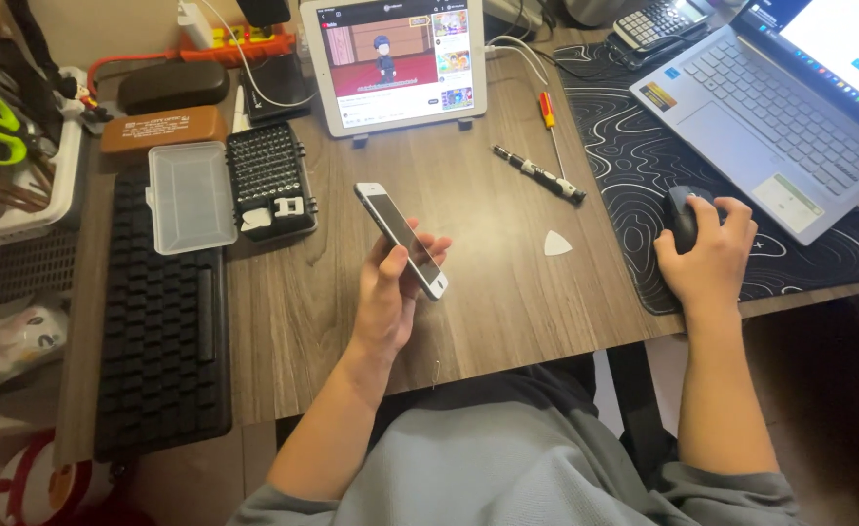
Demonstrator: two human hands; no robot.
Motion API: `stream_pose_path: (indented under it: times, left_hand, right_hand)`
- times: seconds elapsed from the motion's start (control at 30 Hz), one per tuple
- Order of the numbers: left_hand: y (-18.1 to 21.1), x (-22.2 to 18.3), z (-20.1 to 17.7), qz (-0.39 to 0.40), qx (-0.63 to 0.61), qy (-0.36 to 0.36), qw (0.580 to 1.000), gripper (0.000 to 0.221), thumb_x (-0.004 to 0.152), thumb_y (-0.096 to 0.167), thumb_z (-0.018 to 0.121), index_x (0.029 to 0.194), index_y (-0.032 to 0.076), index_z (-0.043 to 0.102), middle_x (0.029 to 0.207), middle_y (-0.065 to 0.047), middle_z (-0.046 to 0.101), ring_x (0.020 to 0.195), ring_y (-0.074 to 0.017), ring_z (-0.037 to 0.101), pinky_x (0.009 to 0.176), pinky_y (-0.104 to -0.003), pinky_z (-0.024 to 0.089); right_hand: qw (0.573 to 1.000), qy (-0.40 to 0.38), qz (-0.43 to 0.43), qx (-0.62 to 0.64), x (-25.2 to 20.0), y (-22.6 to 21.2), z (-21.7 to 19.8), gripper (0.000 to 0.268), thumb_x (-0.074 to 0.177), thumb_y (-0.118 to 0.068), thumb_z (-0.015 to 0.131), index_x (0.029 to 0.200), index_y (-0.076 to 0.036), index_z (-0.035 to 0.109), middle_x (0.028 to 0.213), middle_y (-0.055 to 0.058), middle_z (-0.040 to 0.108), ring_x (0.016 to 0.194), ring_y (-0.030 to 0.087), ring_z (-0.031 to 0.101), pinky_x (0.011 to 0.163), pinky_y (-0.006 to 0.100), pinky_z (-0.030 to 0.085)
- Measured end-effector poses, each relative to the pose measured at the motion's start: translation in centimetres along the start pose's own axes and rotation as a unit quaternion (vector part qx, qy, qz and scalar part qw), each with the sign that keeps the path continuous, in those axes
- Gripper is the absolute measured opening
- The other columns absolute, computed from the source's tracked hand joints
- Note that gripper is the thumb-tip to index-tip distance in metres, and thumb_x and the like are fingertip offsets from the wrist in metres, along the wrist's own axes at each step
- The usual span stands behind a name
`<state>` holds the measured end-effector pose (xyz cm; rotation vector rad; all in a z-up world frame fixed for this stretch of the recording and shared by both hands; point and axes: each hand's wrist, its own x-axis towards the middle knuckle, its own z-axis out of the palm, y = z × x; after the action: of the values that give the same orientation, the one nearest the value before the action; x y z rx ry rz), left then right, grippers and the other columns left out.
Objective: Using a plastic prying tool to carefully separate the screen assembly from the body of a smartphone for repair.
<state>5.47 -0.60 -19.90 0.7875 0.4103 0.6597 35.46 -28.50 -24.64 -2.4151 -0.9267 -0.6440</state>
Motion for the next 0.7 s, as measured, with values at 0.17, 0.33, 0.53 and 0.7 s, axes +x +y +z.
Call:
stream_pose_path:
  times: [0.17, 0.33, 0.53, 0.7]
  left_hand:
    - [0.0, -0.1, 0.0, -0.006, -0.002, 0.002, 1.0, 0.057, 0.086, 0.038, 0.072, 0.129, 0.003, 0.06, 0.104, -0.012, 0.072, 0.108, -0.0346, 0.074, 0.099, -0.042, 0.059]
    - [0.2, -0.1, 0.1, -0.011, -0.003, 0.011, 1.0, 0.057, 0.086, 0.036, 0.07, 0.131, 0.001, 0.059, 0.104, -0.013, 0.071, 0.108, -0.0357, 0.074, 0.099, -0.041, 0.059]
    - [0.2, -0.1, 0.0, -0.008, 0.003, -0.001, 1.0, 0.056, 0.087, 0.037, 0.07, 0.13, 0.002, 0.06, 0.105, -0.012, 0.072, 0.109, -0.0363, 0.074, 0.102, -0.044, 0.058]
    - [0.1, 0.0, -0.1, -0.009, 0.002, 0.008, 1.0, 0.06, 0.086, 0.038, 0.071, 0.131, 0.001, 0.059, 0.105, -0.012, 0.072, 0.109, -0.0364, 0.074, 0.1, -0.042, 0.059]
  right_hand:
    - [0.999, 0.005, 0.032, -0.02, -0.2, -0.3, -0.2, 0.048, 0.086, -0.018, 0.075, 0.13, 0.001, 0.068, 0.126, 0.022, 0.046, 0.11, 0.044, 0.046, 0.096, 0.055, 0.048]
    - [0.998, 0.012, 0.051, -0.039, -0.2, -0.4, -0.3, 0.044, 0.088, -0.019, 0.075, 0.126, 0.0, 0.067, 0.124, 0.022, 0.044, 0.108, 0.045, 0.045, 0.094, 0.056, 0.048]
    - [0.997, -0.002, 0.08, -0.022, 0.0, -1.1, -1.0, 0.043, 0.089, -0.017, 0.074, 0.128, 0.001, 0.065, 0.124, 0.023, 0.041, 0.111, 0.046, 0.043, 0.093, 0.06, 0.048]
    - [0.996, -0.002, 0.087, -0.016, 0.0, -1.0, -0.9, 0.045, 0.089, -0.017, 0.073, 0.129, 0.001, 0.065, 0.125, 0.023, 0.041, 0.113, 0.046, 0.043, 0.094, 0.06, 0.047]
